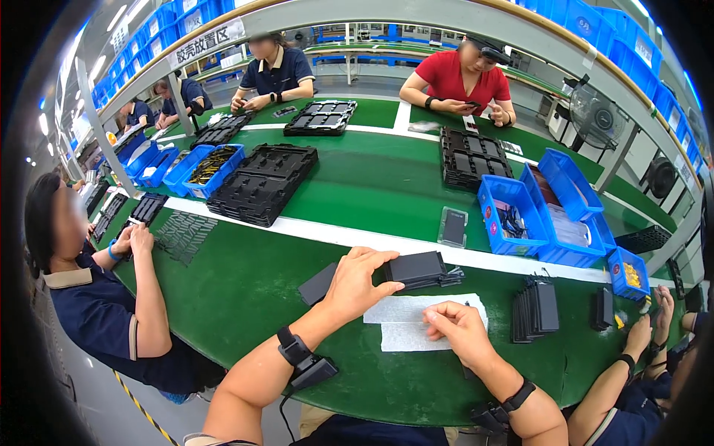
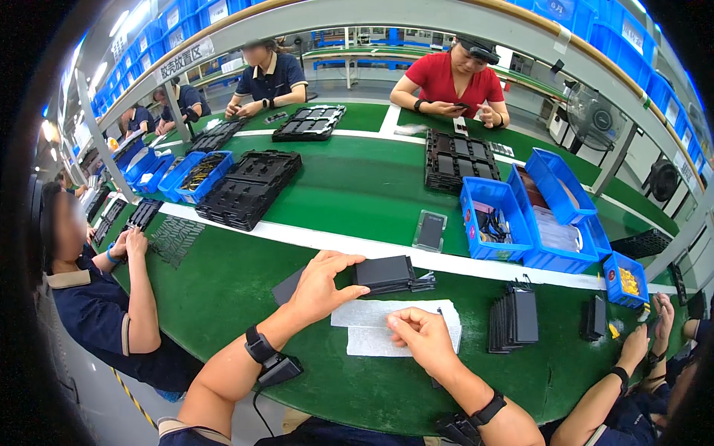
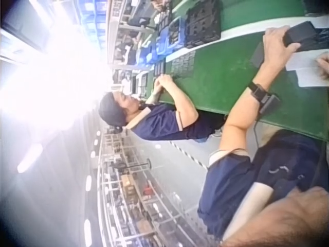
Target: Manually assembling and inspecting small black plastic or electronic housings at a factory workstation.
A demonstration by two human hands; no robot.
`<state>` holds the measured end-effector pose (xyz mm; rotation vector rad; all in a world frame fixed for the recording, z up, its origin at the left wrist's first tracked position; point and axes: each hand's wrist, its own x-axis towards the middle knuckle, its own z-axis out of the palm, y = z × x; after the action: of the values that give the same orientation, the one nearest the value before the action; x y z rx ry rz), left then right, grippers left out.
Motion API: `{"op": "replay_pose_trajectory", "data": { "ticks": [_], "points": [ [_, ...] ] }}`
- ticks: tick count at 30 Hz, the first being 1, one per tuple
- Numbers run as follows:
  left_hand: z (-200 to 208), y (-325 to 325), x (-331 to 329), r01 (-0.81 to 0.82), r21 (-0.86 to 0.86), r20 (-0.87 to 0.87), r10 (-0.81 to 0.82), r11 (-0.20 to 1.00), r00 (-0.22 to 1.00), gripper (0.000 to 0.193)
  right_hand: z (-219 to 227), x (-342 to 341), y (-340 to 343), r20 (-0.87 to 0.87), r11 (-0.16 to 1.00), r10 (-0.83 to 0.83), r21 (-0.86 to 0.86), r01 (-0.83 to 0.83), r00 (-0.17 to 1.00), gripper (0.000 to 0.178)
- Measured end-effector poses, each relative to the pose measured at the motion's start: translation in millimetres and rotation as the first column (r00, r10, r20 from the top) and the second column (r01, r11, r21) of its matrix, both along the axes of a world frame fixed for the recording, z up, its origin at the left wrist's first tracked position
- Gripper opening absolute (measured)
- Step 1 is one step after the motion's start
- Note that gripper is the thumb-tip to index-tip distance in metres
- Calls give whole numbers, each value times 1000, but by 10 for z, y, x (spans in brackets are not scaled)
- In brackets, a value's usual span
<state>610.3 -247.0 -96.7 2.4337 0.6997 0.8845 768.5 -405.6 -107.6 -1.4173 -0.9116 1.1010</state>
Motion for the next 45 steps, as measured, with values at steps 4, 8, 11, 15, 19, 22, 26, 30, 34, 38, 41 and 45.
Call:
{"op": "replay_pose_trajectory", "data": {
  "ticks": [4, 8, 11, 15, 19, 22, 26, 30, 34, 38, 41, 45],
  "points": [
    [-27, -23, -4, -27, 20, 66, 26, 999, 998, 50, -27, 30, 33, -131, 999, 24, -24, -27, 991, 20],
    [74, -120, 2, -51, 28, 66, 49, 998, 997, 47, -2, 46, 46, -335, 1000, 0, -4, -1, 942, 23],
    [144, -247, 14, -36, 60, 153, 26, 998, 988, 44, 55, 52, 73, -502, 999, -40, 10, 52, 864, 23],
    [144, -429, 28, 57, 32, 160, -61, 998, 985, 50, 8, 95, 91, -595, 995, -20, 69, 76, 804, 21],
    [191, -514, 9, 153, -123, 131, -136, 981, 982, 56, -19, 115, 77, -263, 990, -64, 104, 94, 963, 17],
    [94, -506, 11, 227, -440, 235, -132, 869, 963, 47, 55, 37, 27, 122, 995, -31, 101, 19, 992, 16],
    [-36, -464, 33, 406, -773, 418, -91, 488, 904, 33, 64, 9, -13, 354, 992, 51, 87, -87, 934, 14],
    [-7, -495, 27, 405, -821, 410, -78, 402, 909, 22, 122, 39, -2, 49, 996, 29, 85, -33, 998, 17],
    [-6, -548, 9, 409, -821, 409, -89, 397, 908, 20, 227, 55, -27, 92, 983, 35, 179, -51, 995, 21],
    [-6, -553, -2, 421, -811, 410, -120, 405, 904, 19, 289, -4, -62, 313, 957, -61, 289, -34, 948, 13],
    [-14, -512, 7, 426, -819, 425, -92, 384, 901, 20, 358, 15, -48, 688, 889, -201, 427, -165, 697, 18],
    [18, -509, 8, 420, -831, 432, -51, 364, 900, 23, 340, 94, -24, 762, 841, -263, 482, -247, 591, 25]
  ]
}}
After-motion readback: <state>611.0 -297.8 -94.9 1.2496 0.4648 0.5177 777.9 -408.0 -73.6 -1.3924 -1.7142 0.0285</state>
